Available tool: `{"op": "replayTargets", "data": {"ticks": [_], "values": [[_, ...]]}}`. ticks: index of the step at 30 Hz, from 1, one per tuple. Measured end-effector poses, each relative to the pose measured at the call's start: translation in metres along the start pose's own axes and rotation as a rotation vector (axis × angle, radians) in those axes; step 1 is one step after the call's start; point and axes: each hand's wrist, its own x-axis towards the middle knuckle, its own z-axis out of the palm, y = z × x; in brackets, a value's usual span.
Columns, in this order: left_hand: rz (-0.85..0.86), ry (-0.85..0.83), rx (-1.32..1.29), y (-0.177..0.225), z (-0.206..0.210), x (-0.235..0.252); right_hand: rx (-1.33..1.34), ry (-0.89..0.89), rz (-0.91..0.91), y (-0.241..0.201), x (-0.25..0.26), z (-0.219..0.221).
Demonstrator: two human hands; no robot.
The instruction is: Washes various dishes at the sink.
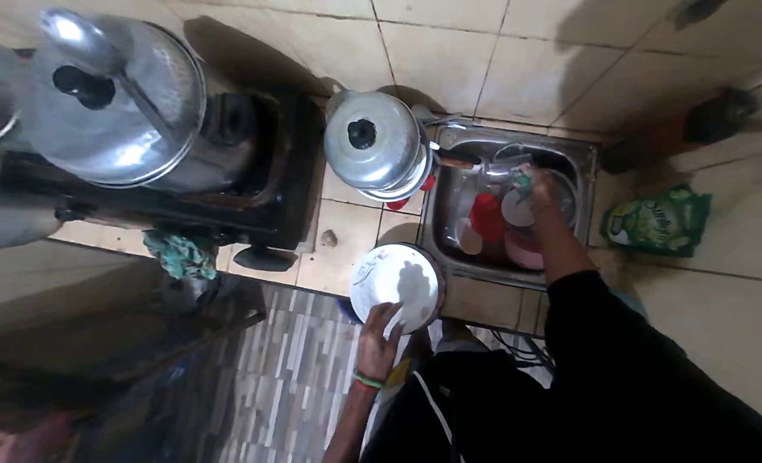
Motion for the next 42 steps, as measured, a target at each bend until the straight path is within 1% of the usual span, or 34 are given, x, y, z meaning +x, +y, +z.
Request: {"op": "replayTargets", "data": {"ticks": [2,4,6,8,10,12,14,15,16,18,20,21,22,24,25,27,28,29,30,31,32,34,35,36,38,39,40,42], "values": [[-0.029,-0.061,-0.172,0.022,0.01,0.021,0.312,-0.124,0.04,0.001,-0.017,-0.014],[-0.057,-0.155,-0.329,0.047,0.023,0.049,0.464,-0.258,0.093,-0.004,-0.049,-0.024],[-0.102,-0.248,-0.451,0.068,0.041,0.081,0.479,-0.332,0.13,-0.01,-0.092,-0.029],[-0.161,-0.291,-0.569,0.082,0.063,0.112,0.481,-0.396,0.165,-0.013,-0.128,-0.025],[-0.157,-0.253,-0.723,0.088,0.085,0.135,0.471,-0.446,0.173,-0.015,-0.161,-0.021],[-0.111,-0.137,-0.862,0.094,0.1,0.147,0.421,-0.481,0.163,-0.017,-0.189,-0.016],[-0.116,0.03,-1.006,0.097,0.107,0.153,0.334,-0.447,0.095,-0.022,-0.22,-0.008],[-0.151,0.078,-1.058,0.098,0.105,0.152,0.286,-0.421,0.057,-0.025,-0.234,-0.005],[-0.196,0.088,-1.114,0.1,0.101,0.15,0.226,-0.412,0.018,-0.027,-0.245,-0.004],[-0.301,0.042,-1.233,0.103,0.093,0.143,0.069,-0.401,-0.048,-0.037,-0.267,-0.008],[-0.38,-0.056,-1.35,0.104,0.089,0.136,-0.078,-0.362,-0.11,-0.054,-0.284,-0.016],[-0.411,-0.094,-1.374,0.108,0.083,0.13,-0.125,-0.308,-0.163,-0.064,-0.292,-0.02],[-0.439,-0.125,-1.397,0.113,0.078,0.125,-0.15,-0.213,-0.233,-0.073,-0.302,-0.024],[-0.499,-0.163,-1.456,0.12,0.071,0.115,-0.085,0.03,-0.382,-0.085,-0.318,-0.022],[-0.517,-0.184,-1.508,0.122,0.069,0.111,-0.021,0.117,-0.462,-0.088,-0.322,-0.017],[-0.572,-0.193,-1.59,0.127,0.066,0.103,0.093,0.218,-0.643,-0.083,-0.322,0.001],[-0.61,-0.189,-1.606,0.13,0.063,0.099,0.099,0.219,-0.689,-0.076,-0.321,0.011],[-0.648,-0.183,-1.606,0.132,0.06,0.096,0.052,0.184,-0.706,-0.067,-0.321,0.021],[-0.678,-0.166,-1.585,0.132,0.057,0.093,-0.055,0.155,-0.725,-0.061,-0.323,0.03],[-0.694,-0.15,-1.56,0.13,0.053,0.092,-0.202,0.127,-0.737,-0.057,-0.329,0.037],[-0.691,-0.148,-1.545,0.126,0.048,0.092,-0.372,0.098,-0.799,-0.052,-0.334,0.043],[-0.639,-0.118,-1.532,0.117,0.04,0.093,-0.644,0.065,-1.073,-0.028,-0.335,0.051],[-0.603,-0.097,-1.54,0.112,0.037,0.094,-0.709,0.019,-1.169,-0.017,-0.335,0.051],[-0.569,-0.075,-1.535,0.109,0.031,0.096,-0.748,-0.079,-1.219,-0.01,-0.337,0.049],[-0.578,-0.059,-1.471,0.106,0.016,0.096,-0.865,-0.347,-1.233,-0.003,-0.34,0.044],[-0.597,-0.043,-1.41,0.107,0.013,0.095,-0.958,-0.438,-1.204,-0.002,-0.34,0.045],[-0.591,-0.032,-1.351,0.107,0.012,0.093,-1.063,-0.491,-1.149,-0.003,-0.341,0.048],[-0.569,-0.009,-1.234,0.111,0.012,0.087,-1.189,-0.476,-1.148,-0.005,-0.34,0.055]]}}
